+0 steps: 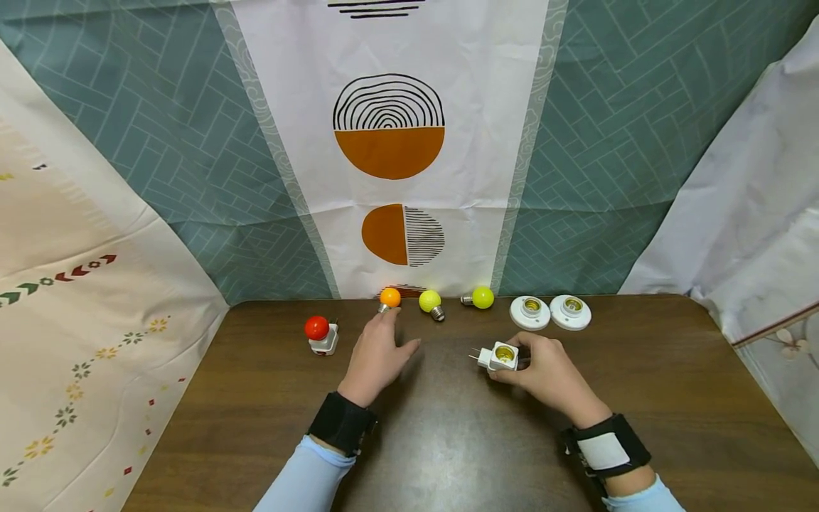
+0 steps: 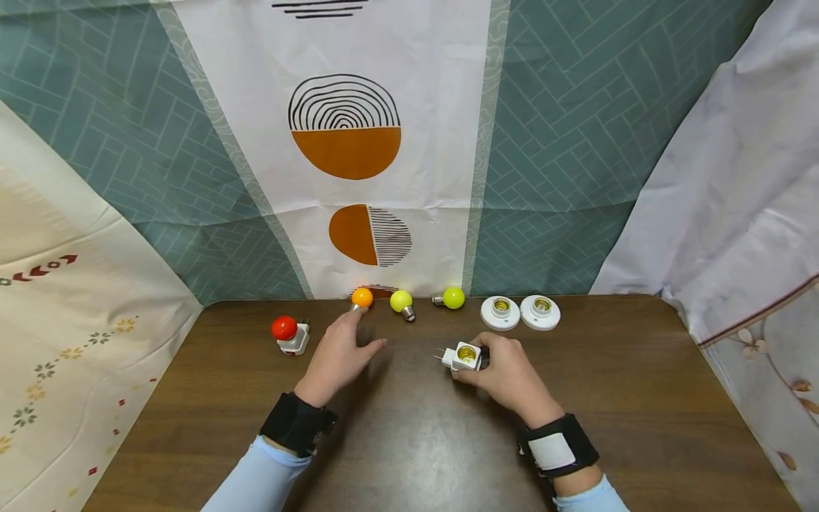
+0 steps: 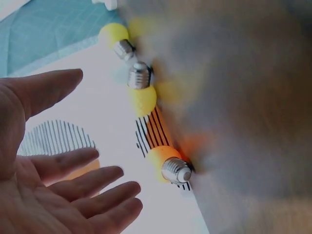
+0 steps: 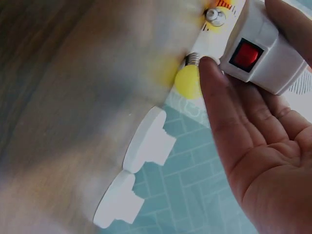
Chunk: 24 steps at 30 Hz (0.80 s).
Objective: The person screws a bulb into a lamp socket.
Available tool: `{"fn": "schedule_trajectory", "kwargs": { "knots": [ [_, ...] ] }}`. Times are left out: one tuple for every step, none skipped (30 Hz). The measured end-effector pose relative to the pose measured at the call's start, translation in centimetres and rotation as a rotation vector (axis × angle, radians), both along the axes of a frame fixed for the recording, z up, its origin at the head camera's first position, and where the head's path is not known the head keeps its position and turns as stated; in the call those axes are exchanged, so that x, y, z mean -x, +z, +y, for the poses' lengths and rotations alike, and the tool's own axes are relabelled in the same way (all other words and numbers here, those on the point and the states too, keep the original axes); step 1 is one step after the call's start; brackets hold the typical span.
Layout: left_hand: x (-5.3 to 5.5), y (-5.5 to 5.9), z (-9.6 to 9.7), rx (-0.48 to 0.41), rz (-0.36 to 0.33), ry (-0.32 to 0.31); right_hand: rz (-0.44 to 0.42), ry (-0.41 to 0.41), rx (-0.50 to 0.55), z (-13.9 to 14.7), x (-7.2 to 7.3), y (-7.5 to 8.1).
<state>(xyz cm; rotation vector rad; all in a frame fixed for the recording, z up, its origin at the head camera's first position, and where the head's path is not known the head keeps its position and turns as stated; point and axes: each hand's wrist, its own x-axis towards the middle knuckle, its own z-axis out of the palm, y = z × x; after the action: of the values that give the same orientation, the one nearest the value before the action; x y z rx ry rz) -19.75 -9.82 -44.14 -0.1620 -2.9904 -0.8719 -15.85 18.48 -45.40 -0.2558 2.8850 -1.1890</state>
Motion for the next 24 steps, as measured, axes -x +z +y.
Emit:
{"fn": "schedule_trajectory", "kwargs": {
  "knots": [
    [0.4, 0.0, 0.0, 0.005, 0.009, 0.009, -0.004, 0.004, 0.012, -0.1, 0.0, 0.1],
    [0.9, 0.0, 0.1, 0.011, 0.016, 0.018, -0.008, 0.003, 0.022, -0.2, -0.1, 0.1],
    [1.3, -0.1, 0.1, 0.018, 0.022, 0.025, -0.012, 0.001, 0.033, -0.3, -0.1, 0.2],
    [1.8, -0.2, 0.1, 0.026, 0.028, 0.032, -0.016, 0.002, 0.04, -0.4, -0.1, 0.3],
    [2.2, -0.4, 0.1, 0.032, 0.028, 0.039, -0.017, 0.003, 0.044, -0.5, -0.2, 0.3],
    [2.7, -0.6, 0.1, 0.037, 0.027, 0.046, -0.016, 0.006, 0.045, -0.5, -0.2, 0.4],
    [3.1, -0.8, 0.1, 0.044, 0.027, 0.051, -0.021, 0.002, 0.052, -0.6, -0.2, 0.4],
    [3.5, -1.1, 0.1, 0.053, 0.024, 0.056, -0.024, 0.002, 0.055, -0.6, -0.2, 0.5],
    [3.9, -1.3, 0.0, 0.066, 0.02, 0.062, -0.025, 0.002, 0.059, -0.7, -0.2, 0.5],
    [4.3, -1.6, 0.0, 0.079, 0.016, 0.068, -0.024, 0.003, 0.059, -0.7, -0.2, 0.5],
    [4.6, -1.9, 0.0, 0.09, 0.01, 0.073, -0.024, 0.001, 0.061, -0.7, -0.2, 0.5],
    [4.8, -2.1, -0.1, 0.099, 0.005, 0.077, -0.023, 0.0, 0.067, -0.7, -0.2, 0.5],
    [5.0, -2.3, -0.1, 0.107, 0.0, 0.077, -0.025, -0.002, 0.073, -0.7, -0.2, 0.4],
    [5.2, -2.5, -0.1, 0.113, -0.007, 0.076, -0.025, -0.001, 0.072, -0.8, -0.3, 0.4],
    [5.3, -2.7, -0.1, 0.117, -0.015, 0.076, -0.024, -0.002, 0.076, -0.8, -0.3, 0.3],
    [5.4, -2.9, -0.1, 0.119, -0.021, 0.072, -0.025, -0.003, 0.08, -0.8, -0.3, 0.3],
    [5.4, -3.1, -0.1, 0.12, -0.028, 0.068, -0.026, -0.003, 0.082, -0.8, -0.3, 0.2],
    [5.5, -3.3, -0.1, 0.121, -0.035, 0.062, -0.025, 0.001, 0.084, -0.9, -0.3, 0.1],
    [5.5, -3.5, -0.1, 0.126, -0.04, 0.055, -0.022, 0.006, 0.083, -0.9, -0.3, 0.1],
    [5.5, -3.6, -0.1, 0.133, -0.046, 0.05, -0.019, 0.006, 0.085, -1.0, -0.3, 0.0],
    [5.6, -3.7, -0.1, 0.136, -0.05, 0.044, -0.017, 0.006, 0.091, -1.0, -0.3, 0.0],
    [5.6, -3.7, 0.0, 0.14, -0.051, 0.038, -0.014, 0.007, 0.093, -1.0, -0.3, 0.0],
    [5.7, -3.8, 0.0, 0.14, -0.051, 0.035, -0.011, 0.008, 0.094, -1.0, -0.2, 0.0],
    [5.7, -3.8, 0.0, 0.142, -0.051, 0.033, -0.008, 0.01, 0.095, -1.0, -0.2, 0.0]
  ]
}}
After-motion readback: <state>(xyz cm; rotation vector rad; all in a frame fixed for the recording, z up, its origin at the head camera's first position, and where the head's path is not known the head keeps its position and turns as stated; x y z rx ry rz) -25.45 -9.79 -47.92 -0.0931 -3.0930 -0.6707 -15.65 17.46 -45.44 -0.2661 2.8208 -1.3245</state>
